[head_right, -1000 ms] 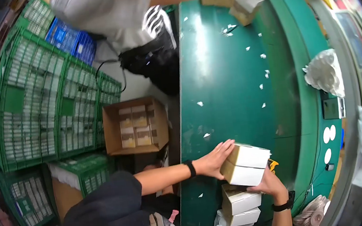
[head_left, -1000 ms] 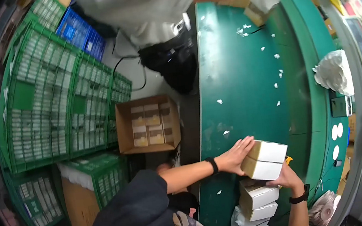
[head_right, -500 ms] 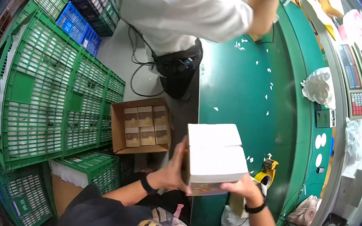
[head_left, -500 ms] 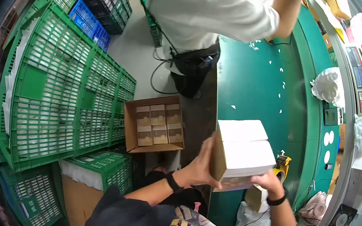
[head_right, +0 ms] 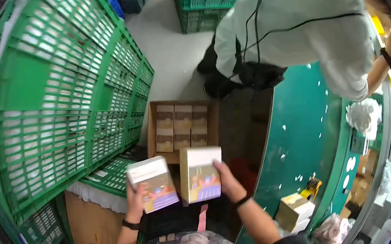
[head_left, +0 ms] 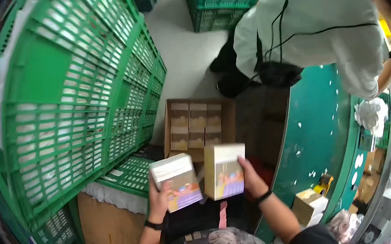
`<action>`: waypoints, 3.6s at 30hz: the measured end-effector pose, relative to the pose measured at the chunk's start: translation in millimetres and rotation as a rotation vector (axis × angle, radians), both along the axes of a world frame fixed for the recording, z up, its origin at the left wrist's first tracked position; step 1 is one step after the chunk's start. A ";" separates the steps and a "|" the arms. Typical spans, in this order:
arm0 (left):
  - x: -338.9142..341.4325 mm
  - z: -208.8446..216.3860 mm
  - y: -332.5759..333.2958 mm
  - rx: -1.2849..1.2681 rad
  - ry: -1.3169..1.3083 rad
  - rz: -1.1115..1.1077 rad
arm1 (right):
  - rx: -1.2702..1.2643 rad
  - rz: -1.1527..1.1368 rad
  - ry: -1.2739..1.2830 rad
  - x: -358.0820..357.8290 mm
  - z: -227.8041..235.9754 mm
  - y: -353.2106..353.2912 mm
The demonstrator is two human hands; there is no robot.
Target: The person seals a cardboard box with a tape dispenser, places it on the floor, and fills it with small packages. They then move to a workbench to place items into white bags and put the bags into small boxes before helping another person with a wristband.
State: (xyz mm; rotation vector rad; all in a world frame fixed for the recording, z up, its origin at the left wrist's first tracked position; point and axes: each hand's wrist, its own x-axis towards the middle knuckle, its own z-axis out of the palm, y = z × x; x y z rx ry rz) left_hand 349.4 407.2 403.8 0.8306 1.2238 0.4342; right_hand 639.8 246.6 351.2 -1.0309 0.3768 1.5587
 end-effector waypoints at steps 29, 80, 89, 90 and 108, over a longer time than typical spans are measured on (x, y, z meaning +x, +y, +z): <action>-30.6 -126.4 -114.0 -0.291 0.243 -0.225 | -0.404 0.687 -0.838 -46.4 -488.8 88.8; 288.8 -482.9 46.1 0.689 0.280 -1.430 | -0.098 0.000 -0.392 51.5 -537.5 72.9; 213.5 -308.0 77.6 0.904 0.601 -1.456 | 0.162 -0.035 -0.343 -24.4 -148.2 46.0; 213.4 -276.3 69.0 0.999 0.474 -1.331 | 0.161 -0.060 -0.361 -43.5 -109.6 15.9; 350.7 59.7 -301.6 0.971 -0.706 -1.852 | -1.004 -0.897 -1.311 -97.7 93.2 -428.4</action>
